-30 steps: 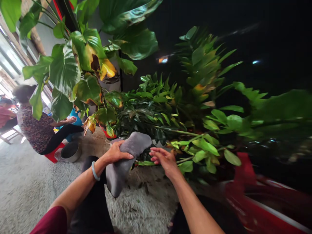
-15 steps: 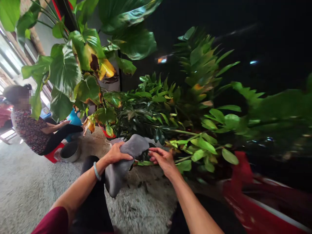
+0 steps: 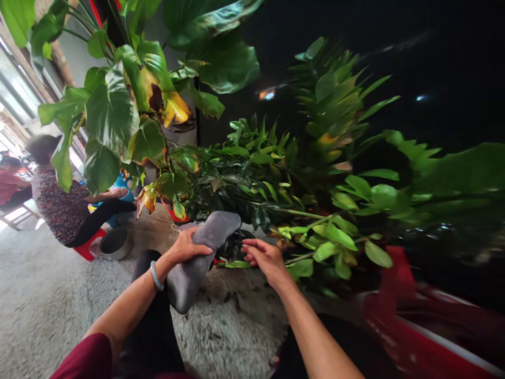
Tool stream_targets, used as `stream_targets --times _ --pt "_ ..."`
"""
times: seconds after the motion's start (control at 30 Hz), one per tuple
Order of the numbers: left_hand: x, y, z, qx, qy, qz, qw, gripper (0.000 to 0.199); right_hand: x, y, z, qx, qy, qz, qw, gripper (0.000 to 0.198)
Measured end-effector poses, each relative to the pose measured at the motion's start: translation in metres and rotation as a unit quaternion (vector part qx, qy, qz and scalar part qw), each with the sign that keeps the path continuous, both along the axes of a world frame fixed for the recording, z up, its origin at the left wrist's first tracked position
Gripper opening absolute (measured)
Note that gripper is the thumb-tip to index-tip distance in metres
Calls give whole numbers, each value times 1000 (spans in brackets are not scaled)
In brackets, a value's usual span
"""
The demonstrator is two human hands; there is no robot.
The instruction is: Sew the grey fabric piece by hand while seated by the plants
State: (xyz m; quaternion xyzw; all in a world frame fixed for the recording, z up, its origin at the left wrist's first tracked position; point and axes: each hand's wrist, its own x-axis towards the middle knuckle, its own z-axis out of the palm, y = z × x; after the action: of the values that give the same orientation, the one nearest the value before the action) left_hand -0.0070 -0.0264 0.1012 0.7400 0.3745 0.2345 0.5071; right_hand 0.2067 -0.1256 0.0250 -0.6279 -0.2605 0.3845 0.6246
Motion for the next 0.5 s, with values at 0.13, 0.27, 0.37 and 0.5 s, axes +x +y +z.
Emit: stream_targets --times 0.13,0.27,0.37,0.5 --pt "-2 -5 12 2 -38 -10 999 53 0 1 -1 0 2 5 1000 32" --pt "7 -1 21 15 -78 25 997 54 -1 2 -2 -1 -3 7 1000 31" --pt "7 1 8 13 -46 37 998 52 -1 2 -2 -5 -9 3 1000 29" --pt "-3 -2 -11 -20 6 -7 1000 50 0 2 -2 -6 -13 4 1000 29"
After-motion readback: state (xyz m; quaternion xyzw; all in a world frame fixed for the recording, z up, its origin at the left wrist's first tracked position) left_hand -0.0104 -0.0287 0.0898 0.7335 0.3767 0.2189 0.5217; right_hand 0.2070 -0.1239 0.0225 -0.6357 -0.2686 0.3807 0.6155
